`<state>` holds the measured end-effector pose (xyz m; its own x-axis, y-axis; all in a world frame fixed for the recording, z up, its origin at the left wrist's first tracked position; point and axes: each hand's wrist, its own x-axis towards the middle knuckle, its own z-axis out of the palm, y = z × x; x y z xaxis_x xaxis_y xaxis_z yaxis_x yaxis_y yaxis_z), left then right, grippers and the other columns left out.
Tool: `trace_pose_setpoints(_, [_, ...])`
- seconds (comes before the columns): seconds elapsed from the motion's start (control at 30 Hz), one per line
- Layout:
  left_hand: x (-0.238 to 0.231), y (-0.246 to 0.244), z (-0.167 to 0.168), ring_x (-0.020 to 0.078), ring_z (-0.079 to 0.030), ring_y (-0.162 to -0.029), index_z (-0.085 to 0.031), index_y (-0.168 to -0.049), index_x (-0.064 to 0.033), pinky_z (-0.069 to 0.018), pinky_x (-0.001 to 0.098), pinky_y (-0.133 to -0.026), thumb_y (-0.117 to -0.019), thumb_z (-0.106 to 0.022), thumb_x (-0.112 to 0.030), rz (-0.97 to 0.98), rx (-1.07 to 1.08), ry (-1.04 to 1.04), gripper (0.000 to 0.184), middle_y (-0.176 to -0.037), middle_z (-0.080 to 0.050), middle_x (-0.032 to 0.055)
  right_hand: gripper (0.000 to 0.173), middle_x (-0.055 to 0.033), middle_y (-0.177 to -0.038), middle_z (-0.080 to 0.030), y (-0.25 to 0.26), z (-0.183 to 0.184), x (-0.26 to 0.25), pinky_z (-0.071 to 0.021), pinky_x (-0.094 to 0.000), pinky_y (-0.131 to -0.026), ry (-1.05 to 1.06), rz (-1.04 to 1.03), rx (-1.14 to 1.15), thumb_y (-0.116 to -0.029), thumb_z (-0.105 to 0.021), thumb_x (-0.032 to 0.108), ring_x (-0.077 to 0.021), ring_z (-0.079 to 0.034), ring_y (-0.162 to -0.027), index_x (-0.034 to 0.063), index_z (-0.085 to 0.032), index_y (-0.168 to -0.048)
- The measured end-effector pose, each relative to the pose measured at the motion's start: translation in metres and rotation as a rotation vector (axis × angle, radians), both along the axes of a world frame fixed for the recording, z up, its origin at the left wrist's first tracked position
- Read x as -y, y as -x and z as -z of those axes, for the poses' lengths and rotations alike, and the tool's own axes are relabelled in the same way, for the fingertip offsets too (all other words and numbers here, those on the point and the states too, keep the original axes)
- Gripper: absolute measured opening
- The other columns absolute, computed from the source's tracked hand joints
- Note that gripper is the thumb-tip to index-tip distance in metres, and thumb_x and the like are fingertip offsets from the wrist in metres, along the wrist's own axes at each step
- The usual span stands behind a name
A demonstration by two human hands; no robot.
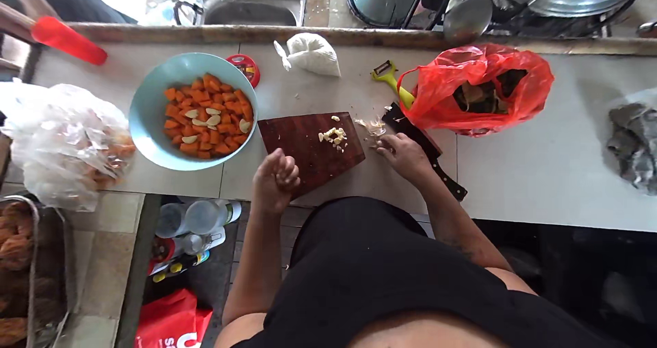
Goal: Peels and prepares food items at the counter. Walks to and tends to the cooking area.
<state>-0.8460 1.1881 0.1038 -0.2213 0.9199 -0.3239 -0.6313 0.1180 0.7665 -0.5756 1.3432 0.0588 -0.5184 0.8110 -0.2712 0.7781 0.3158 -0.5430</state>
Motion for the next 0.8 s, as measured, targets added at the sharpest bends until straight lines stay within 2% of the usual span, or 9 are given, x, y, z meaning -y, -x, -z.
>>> trace_pose_setpoints(0.1, [-0.001,-0.023,-0.009,-0.0018,-0.046,-0.052,-0.060,-0.094,-0.0155,-0.0415,0.0156,-0.050,-0.0985,-0.053,-0.009,0.205,-0.432,0.114,0.011,-0.065,-0.054,-0.0093,0.042,-0.0278,-0.127,-0.060,-0.001,-0.004,0.001,-0.0538,-0.0600,-0.093,0.150,0.011,0.025,-0.0984,-0.068,0.014,-0.0428,-0.065,-0.109,0.0055,-0.062,-0.139])
trace_pose_setpoints(0.13, [-0.004,-0.031,-0.013,-0.0013,-0.051,-0.058,-0.062,-0.105,-0.0093,-0.0447,0.0166,-0.055,-0.0964,-0.059,-0.007,0.318,-0.565,0.116,0.010,-0.073,-0.060,-0.0070,0.040,-0.0285,-0.127,-0.059,-0.003,-0.004,0.002,-0.0535,-0.0605,-0.093,0.169,0.027,0.013,-0.0975,-0.068,0.013,-0.0433,-0.064,-0.110,0.0042,-0.063,-0.136])
trace_pose_setpoints(0.2, [-0.011,-0.045,-0.011,0.0030,-0.060,-0.074,-0.065,-0.116,-0.0012,-0.0521,0.0232,-0.069,-0.0945,-0.068,-0.009,0.471,-0.744,0.067,0.023,-0.088,-0.067,-0.0006,0.034,-0.0273,-0.124,-0.061,-0.009,-0.002,0.004,-0.0535,-0.0575,-0.093,0.196,0.097,-0.122,-0.0987,-0.065,0.011,-0.0401,-0.064,-0.109,-0.0007,-0.065,-0.130])
trace_pose_setpoints(0.3, [-0.023,-0.065,0.001,0.0162,-0.069,-0.098,-0.069,-0.120,-0.0017,-0.0571,0.0365,-0.087,-0.0934,-0.073,-0.013,0.469,-0.984,-0.075,0.029,-0.110,-0.072,0.0111,0.025,-0.0134,-0.109,-0.067,-0.011,-0.018,0.018,-0.0615,-0.0369,-0.084,0.470,0.323,-0.564,-0.1064,-0.054,0.008,-0.0185,-0.071,-0.090,-0.0026,-0.056,-0.129])
trace_pose_setpoints(0.4, [-0.036,-0.083,0.004,0.0282,-0.070,-0.103,-0.066,-0.131,-0.0032,-0.0583,0.0479,-0.089,-0.0928,-0.075,-0.020,0.402,-1.173,-0.160,0.042,-0.119,-0.068,0.0177,0.020,-0.0066,-0.099,-0.071,-0.006,-0.042,0.036,-0.0634,-0.0328,-0.080,0.729,0.445,-0.887,-0.1084,-0.045,0.006,-0.0143,-0.073,-0.083,0.0019,-0.057,-0.124])
trace_pose_setpoints(0.5, [-0.044,-0.100,-0.004,0.0320,-0.071,-0.099,-0.064,-0.129,-0.0006,-0.0581,0.0522,-0.086,-0.0918,-0.076,-0.021,0.390,-1.232,-0.142,0.044,-0.114,-0.070,0.0184,0.017,-0.0053,-0.098,-0.074,-0.004,-0.049,0.045,-0.0639,-0.0321,-0.082,0.618,0.386,-0.909,-0.1062,-0.048,0.004,-0.0123,-0.074,-0.085,0.0003,-0.062,-0.115])
trace_pose_setpoints(0.6, [-0.042,-0.109,-0.015,0.0316,-0.071,-0.101,-0.067,-0.123,0.0032,-0.0569,0.0525,-0.091,-0.0918,-0.077,-0.029,0.366,-1.171,-0.082,0.046,-0.109,-0.073,0.0188,0.018,0.0026,-0.082,-0.069,-0.002,-0.052,0.046,-0.0608,-0.0251,-0.076,0.302,0.235,-0.753,-0.1050,-0.051,0.008,-0.0021,-0.068,-0.076,0.0019,-0.066,-0.097])
trace_pose_setpoints(0.7, [-0.034,-0.113,-0.022,0.0256,-0.072,-0.097,-0.067,-0.120,0.0081,-0.0572,0.0431,-0.090,-0.0915,-0.076,-0.021,0.284,-1.017,-0.045,0.041,-0.106,-0.073,0.0197,0.021,0.0007,-0.083,-0.067,0.002,-0.057,0.044,-0.0547,-0.0168,-0.072,0.091,0.033,-0.678,-0.1043,-0.052,0.009,0.0032,-0.062,-0.073,-0.0029,-0.068,-0.098])
trace_pose_setpoints(0.8, [-0.020,-0.113,-0.022,0.0119,-0.068,-0.095,-0.061,-0.124,0.0112,-0.0555,0.0279,-0.086,-0.0938,-0.070,-0.010,0.195,-0.767,-0.037,0.038,-0.108,-0.071,0.0168,0.023,-0.0093,-0.087,-0.071,0.006,-0.059,0.033,-0.0571,-0.0190,-0.067,-0.038,-0.090,-0.656,-0.1043,-0.053,0.009,-0.0031,-0.066,-0.070,-0.0084,-0.069,-0.102])
